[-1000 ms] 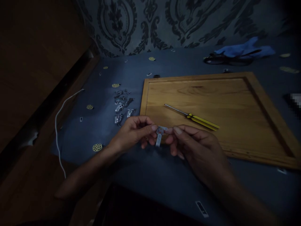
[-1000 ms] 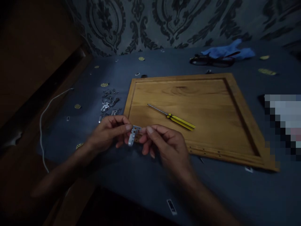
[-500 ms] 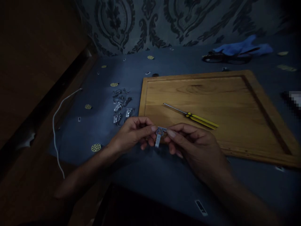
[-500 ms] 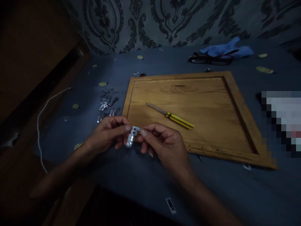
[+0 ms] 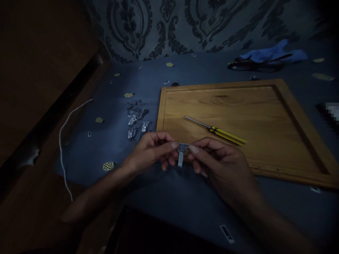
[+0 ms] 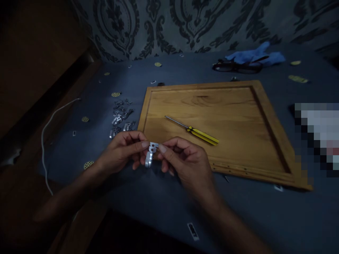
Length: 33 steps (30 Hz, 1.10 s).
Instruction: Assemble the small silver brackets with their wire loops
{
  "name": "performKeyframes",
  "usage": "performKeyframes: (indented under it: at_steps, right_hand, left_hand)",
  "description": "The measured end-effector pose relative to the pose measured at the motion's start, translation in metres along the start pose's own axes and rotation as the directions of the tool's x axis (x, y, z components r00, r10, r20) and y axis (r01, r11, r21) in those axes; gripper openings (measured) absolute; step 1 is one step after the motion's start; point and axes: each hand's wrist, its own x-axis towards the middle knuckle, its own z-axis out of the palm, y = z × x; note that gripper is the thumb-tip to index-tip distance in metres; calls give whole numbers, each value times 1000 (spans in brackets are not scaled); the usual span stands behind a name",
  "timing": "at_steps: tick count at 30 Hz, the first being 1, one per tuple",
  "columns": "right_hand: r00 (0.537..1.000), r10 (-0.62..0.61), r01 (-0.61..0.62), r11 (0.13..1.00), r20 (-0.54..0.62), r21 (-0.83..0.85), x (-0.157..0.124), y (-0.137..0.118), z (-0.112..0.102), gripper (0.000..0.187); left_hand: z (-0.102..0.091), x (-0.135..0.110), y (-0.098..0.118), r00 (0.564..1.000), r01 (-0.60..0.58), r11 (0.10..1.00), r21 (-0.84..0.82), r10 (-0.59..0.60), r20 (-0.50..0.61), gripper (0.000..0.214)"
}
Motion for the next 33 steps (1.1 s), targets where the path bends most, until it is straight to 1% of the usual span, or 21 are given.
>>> performKeyframes:
  at_steps: [5,8,12,14,17,24,26,27,29,30,31,33]
  right_hand:
    - [1000,27,-27,1000,-12,-1,0,-2,0,40]
    - [999,16,-15,1000,-31,11,0,-3,0,42]
    - [999,-25,25,1000,-40,-1,-1,-1,-1,38]
    - [999,-41,40,999,-27,-34,-1,0,-1,38]
    - [999,-32,34,996,27,-79,-3,-1,-1,40]
    - [995,35,-32,999,89,-42,-3,-1,-2,42]
    - [995,49,-46,999,86,-28,-2,-1,-3,42]
    - [996,53,-51,999,78,-18,-1,-2,-3,41]
    - [996,65,-66,998,59,10,-1,-3,-2,41]
    - [996,73,-74,997,51,23,-1,-4,-2,42]
    - [996,80,-81,996,43,33,-2,-5,-2,42]
    - [995,93,-94,995,37,35,-2,-7,-1,41]
  left_hand:
    - [0,0,1,1000,11,1000,-12,-11,-20,32]
    - [0,1,1,999,25,999,-32,-26,-36,34]
    - [0,1,1,999,17,999,-52,-19,-32,32]
    - [0,1,1,999,12,998,-62,-14,-33,32]
    - [0,1,0,999,14,998,-62,-16,-35,34]
    - [1,-1,-2,1000,-2,1000,14,2,4,38]
    - [2,-4,-1,999,-45,995,86,47,-18,37]
    - [2,-6,0,994,-83,986,143,92,-57,34]
    - [3,-11,2,968,-162,940,300,211,-139,27]
    - [3,-14,4,949,-201,901,384,276,-150,28]
    - [2,-16,5,932,-245,852,462,338,-129,33]
    - [2,-19,8,900,-344,733,587,436,-18,47]
